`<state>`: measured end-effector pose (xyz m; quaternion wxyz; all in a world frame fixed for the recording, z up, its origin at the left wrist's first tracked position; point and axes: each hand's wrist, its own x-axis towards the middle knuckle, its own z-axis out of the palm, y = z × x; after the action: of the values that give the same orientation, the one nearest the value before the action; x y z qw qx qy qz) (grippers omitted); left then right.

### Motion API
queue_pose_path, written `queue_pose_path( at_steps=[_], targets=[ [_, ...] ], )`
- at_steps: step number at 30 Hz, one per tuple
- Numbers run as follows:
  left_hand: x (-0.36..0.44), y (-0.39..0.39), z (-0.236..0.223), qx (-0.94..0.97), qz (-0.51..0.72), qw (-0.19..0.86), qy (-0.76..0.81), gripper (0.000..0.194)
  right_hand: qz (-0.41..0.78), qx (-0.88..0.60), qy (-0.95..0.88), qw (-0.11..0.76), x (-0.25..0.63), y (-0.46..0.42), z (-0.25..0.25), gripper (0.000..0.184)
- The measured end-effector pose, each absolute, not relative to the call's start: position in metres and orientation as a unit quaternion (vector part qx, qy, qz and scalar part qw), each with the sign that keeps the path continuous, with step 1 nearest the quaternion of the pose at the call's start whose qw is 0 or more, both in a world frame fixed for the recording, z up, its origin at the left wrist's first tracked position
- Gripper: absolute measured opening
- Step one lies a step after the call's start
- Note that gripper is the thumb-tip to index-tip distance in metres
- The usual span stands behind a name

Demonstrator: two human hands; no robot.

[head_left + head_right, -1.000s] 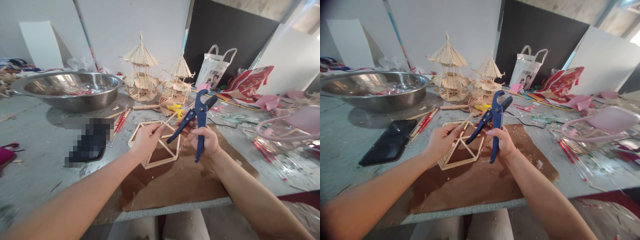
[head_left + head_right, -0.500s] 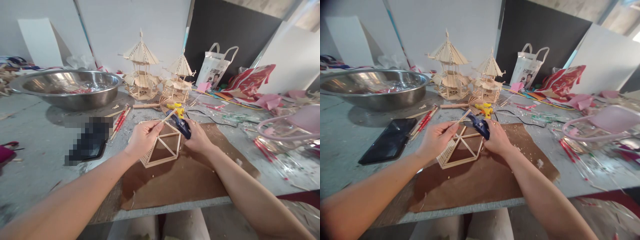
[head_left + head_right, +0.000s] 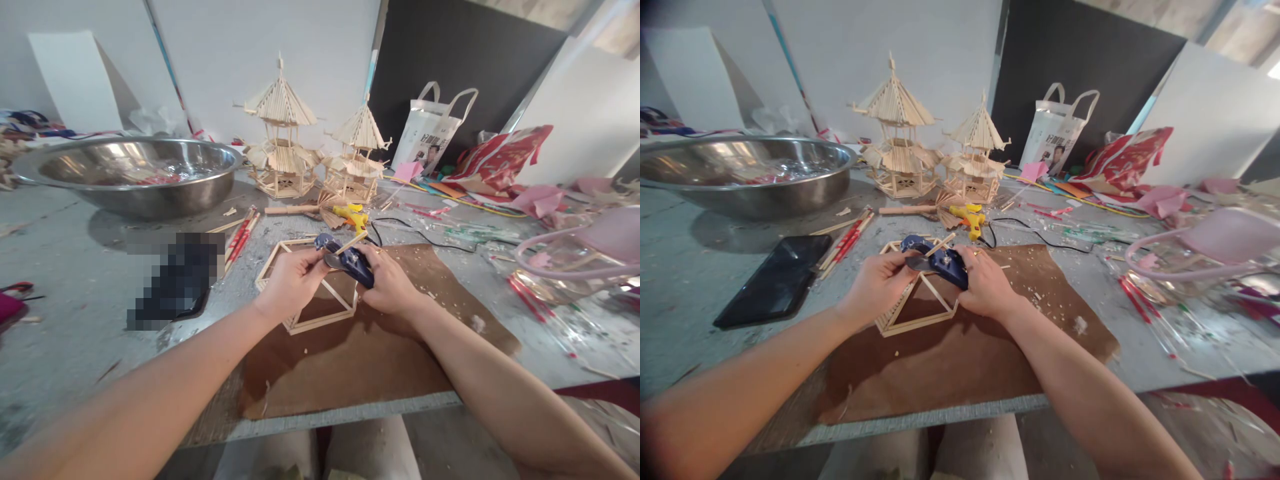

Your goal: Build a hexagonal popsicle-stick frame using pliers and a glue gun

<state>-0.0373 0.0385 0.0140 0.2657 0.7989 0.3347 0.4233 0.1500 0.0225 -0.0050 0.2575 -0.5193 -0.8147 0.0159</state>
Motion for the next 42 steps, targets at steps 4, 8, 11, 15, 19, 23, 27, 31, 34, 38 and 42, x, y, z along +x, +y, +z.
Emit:
queue_pose_path(
  at_steps=[4, 8, 11, 15, 19, 23, 27, 31, 34, 38, 42],
  targets=[
    [-0.037, 0.038, 0.015, 0.800, 0.419, 0.263, 0.340, 0.027, 0.024, -0.524, -0.813, 0.253, 0.150, 0.021, -0.004, 0.061],
    [-0.037, 0.038, 0.016, 0.799, 0.424, 0.257, 0.340, 0.030, 0.028, -0.533, -0.810, 0.241, 0.149, 0.020, -0.003, 0.060],
    [-0.036, 0.038, 0.015, 0.799, 0.427, 0.260, 0.335, 0.033, 0.032, -0.538, -0.808, 0.236, 0.148, 0.019, -0.002, 0.057],
    [-0.037, 0.040, 0.013, 0.803, 0.423, 0.253, 0.336, 0.034, 0.025, -0.548, -0.804, 0.230, 0.145, 0.018, 0.000, 0.054],
    [-0.036, 0.040, 0.014, 0.810, 0.414, 0.245, 0.336, 0.033, 0.027, -0.572, -0.788, 0.227, 0.142, 0.017, 0.000, 0.057],
    [-0.035, 0.039, 0.015, 0.811, 0.411, 0.241, 0.340, 0.032, 0.033, -0.578, -0.781, 0.234, 0.143, 0.017, 0.000, 0.056],
    [-0.034, 0.039, 0.015, 0.817, 0.406, 0.235, 0.336, 0.031, 0.025, -0.583, -0.774, 0.246, 0.145, 0.018, -0.002, 0.047],
    [-0.033, 0.037, 0.015, 0.818, 0.405, 0.227, 0.339, 0.031, 0.019, -0.593, -0.769, 0.240, 0.145, 0.018, -0.001, 0.043],
    [-0.033, 0.036, 0.015, 0.818, 0.403, 0.219, 0.346, 0.032, 0.025, -0.601, -0.766, 0.227, 0.143, 0.016, 0.002, 0.041],
    [-0.033, 0.037, 0.015, 0.817, 0.401, 0.204, 0.361, 0.032, 0.032, -0.615, -0.761, 0.206, 0.141, 0.014, 0.006, 0.038],
    [-0.032, 0.038, 0.011, 0.813, 0.403, 0.204, 0.368, 0.031, 0.030, -0.629, -0.754, 0.189, 0.139, 0.014, 0.007, 0.035]
  ],
)
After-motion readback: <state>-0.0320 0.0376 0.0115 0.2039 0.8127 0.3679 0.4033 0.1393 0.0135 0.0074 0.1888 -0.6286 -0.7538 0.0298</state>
